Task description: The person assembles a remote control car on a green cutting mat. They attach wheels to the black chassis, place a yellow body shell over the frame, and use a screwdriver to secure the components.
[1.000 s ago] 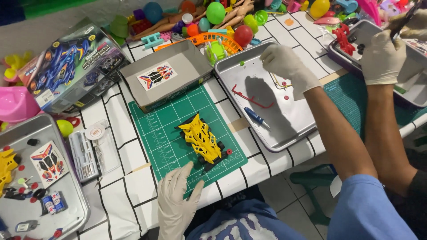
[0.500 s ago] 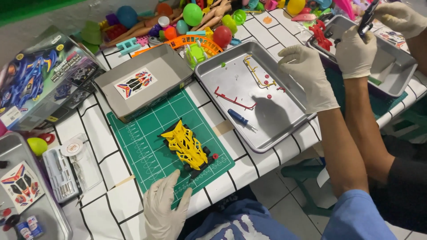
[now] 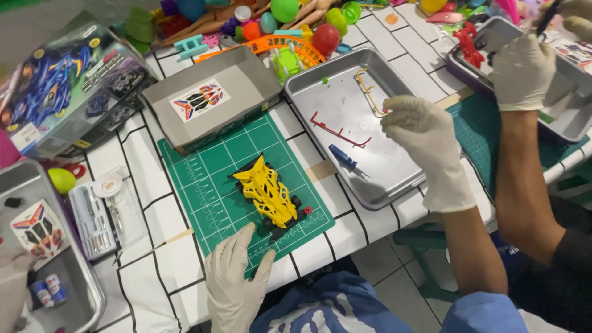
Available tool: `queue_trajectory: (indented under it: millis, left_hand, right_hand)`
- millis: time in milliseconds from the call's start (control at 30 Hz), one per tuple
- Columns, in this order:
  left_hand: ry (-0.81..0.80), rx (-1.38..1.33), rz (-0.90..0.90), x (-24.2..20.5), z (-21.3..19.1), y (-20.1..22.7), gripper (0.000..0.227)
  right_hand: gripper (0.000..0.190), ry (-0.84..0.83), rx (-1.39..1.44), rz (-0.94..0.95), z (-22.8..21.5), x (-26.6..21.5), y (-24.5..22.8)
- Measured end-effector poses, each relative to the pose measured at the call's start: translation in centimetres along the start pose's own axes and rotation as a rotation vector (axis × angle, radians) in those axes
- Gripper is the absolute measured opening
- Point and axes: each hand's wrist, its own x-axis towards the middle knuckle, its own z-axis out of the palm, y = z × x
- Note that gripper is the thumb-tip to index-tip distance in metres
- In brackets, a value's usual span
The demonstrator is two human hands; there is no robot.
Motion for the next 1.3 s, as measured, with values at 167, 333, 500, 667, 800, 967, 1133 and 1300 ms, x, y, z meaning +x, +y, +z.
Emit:
queue_trajectory:
  millis: [167,333,500,667,800,967,1133,1300]
  left_hand:
    - [-0.263,0.063,-0.259,1.5,-0.1,1.9,0.106]
    - [-0.245,0.128,-0.266,2.4,0.1,2.3,0.124]
    - [-0.187,0.084,-0.177,2.0,0.2,1.7,0.115]
    - [-0.208,0.069,-0.154,2.0,0.3,1.2,0.112]
    - [-0.198,0.06,-0.149,1.9,0.2,1.2,0.109]
    - [-0.196,0.084,-0.144,1.9,0.3,1.3,0.109]
    - [-0.213,0.144,-0.13,2.0,0.4,1.4,0.103]
    - [-0.227,0.165,-0.137,2.0,0.5,1.4,0.1]
  right_hand:
    - [0.041,-0.231,0.162,-0.258,4.6,-7.9,2.9]
    - [0.033,-0.208,0.281,-0.088,10.4,-11.1,5.1]
    - [0.033,-0.195,0.371,-0.019,11.4,-11.1,5.3]
    - [0.032,-0.225,0.38,0.005,11.5,-11.0,6.2]
    - [0.033,-0.224,0.377,0.037,11.6,-11.0,6.2]
    - [0.033,-0.211,0.313,0.046,11.9,-11.0,5.0]
    - [0.033,-0.224,0.267,0.045,11.8,-11.0,4.8]
    - [0.03,-0.212,0.28,0.113,12.0,-11.1,4.1]
